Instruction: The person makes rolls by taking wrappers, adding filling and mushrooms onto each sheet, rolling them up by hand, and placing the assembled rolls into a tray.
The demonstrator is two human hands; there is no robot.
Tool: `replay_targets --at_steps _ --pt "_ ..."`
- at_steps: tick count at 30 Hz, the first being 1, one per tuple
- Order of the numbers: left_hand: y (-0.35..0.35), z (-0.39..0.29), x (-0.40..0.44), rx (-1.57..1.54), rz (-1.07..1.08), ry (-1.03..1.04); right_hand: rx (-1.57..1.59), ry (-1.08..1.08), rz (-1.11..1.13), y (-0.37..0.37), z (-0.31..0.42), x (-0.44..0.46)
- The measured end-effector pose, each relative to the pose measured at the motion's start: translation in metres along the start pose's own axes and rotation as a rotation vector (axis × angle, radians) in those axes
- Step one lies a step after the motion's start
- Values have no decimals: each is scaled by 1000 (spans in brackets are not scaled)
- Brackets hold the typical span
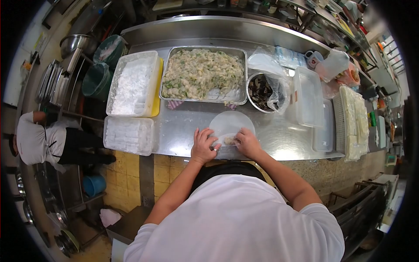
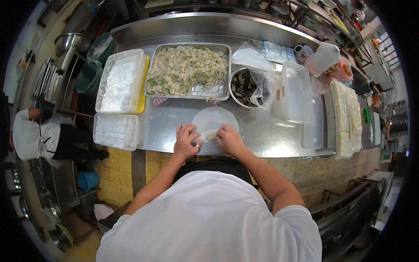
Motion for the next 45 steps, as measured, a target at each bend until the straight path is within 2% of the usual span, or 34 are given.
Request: replay_targets --at_steps 5,8,11,14,17,20,23,26,30,33,36,37,40,43,45 --pt "-1 -1 0 -7 0 4 -44 -38 74 4 -12 -6" --pt "0 0 0 -9 1 12 59 87 23 -8 -15 -8" --pt "0 1 -1 -6 3 16 -103 207 75 -18 -13 -7" --pt "0 0 -2 -7 2 22 -78 166 102 -12 -23 -8" --pt "0 1 -2 -12 2 15 -45 177 -68 -33 -38 -3" --pt "0 2 -2 -18 -7 9 -45 215 -82 -54 -25 3" --pt "1 1 -2 -15 -3 14 -83 214 86 -32 -12 0" --pt "2 2 -2 -14 -6 18 -267 259 289 -7 3 3" --pt "1 2 -4 -13 -26 27 -239 293 216 5 -16 3" --pt "1 3 -3 -16 -6 17 -65 425 138 -11 -33 -1" --pt "2 4 -4 -22 -7 16 136 464 36 -30 -43 -1" --pt "2 4 -3 -20 -5 14 227 581 86 -32 -52 -3" --pt "2 4 -3 -18 2 14 566 724 50 -42 -48 -3" --pt "2 3 -2 -21 7 14 747 639 -41 -80 -12 22" --pt "2 2 -2 -26 6 14 808 488 -121 -123 30 49"
Point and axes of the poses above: each hand's wrist, its own x-axis towards the middle knuckle, its own y-axis out of the palm, z = x × y, the point moved 8 cm from there along x, towards the middle knuckle, and after that the axes turned 4 degrees about -y, right-handed, at the moved point
